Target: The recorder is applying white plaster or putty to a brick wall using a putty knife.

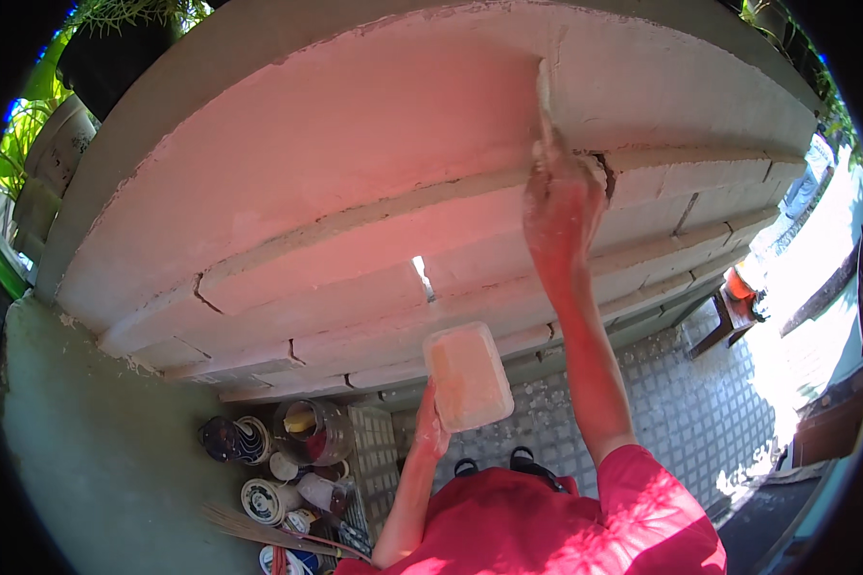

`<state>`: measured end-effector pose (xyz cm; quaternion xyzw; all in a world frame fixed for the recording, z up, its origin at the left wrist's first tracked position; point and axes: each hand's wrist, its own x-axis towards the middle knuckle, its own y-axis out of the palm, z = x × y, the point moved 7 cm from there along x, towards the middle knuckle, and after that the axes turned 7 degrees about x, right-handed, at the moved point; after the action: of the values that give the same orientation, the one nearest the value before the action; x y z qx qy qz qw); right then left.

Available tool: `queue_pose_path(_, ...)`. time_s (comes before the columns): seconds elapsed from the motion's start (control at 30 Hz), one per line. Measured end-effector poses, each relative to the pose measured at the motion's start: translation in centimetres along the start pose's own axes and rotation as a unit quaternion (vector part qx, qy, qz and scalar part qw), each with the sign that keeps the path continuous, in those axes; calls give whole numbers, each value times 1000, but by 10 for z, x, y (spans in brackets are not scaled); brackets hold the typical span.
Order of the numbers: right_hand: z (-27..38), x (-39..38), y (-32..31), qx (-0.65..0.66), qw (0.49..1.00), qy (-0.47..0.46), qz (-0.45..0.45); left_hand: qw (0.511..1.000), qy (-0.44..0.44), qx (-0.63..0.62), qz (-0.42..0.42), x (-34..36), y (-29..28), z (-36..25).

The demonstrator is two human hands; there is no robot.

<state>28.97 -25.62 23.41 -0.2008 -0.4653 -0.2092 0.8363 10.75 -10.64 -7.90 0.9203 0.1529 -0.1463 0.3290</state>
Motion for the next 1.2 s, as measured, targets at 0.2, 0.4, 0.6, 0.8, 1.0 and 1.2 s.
queue_pose_path(0.2,58,-33,48,102,985,-136,16,1000,-6,-8,-13,3,3,1)
queue_pose_path(0.4,54,-30,17,128,987,-76,55,1000,-6,-1,-23,2,-4,-2)
queue_pose_path(0.6,34,-22,27,17,999,-20,45,1000,-14,-11,-11,0,-3,2)
queue_pose_path(0.8,99,-50,81,116,985,-112,67,1000,-1,2,-7,-2,-1,-7)
queue_pose_path(1.0,87,-42,33,200,973,-95,61,1000,-15,-1,-9,-7,-10,-13)
queue_pose_path(1.2,46,-6,11,61,997,29,26,1000,-6,3,0,-5,-21,-7)
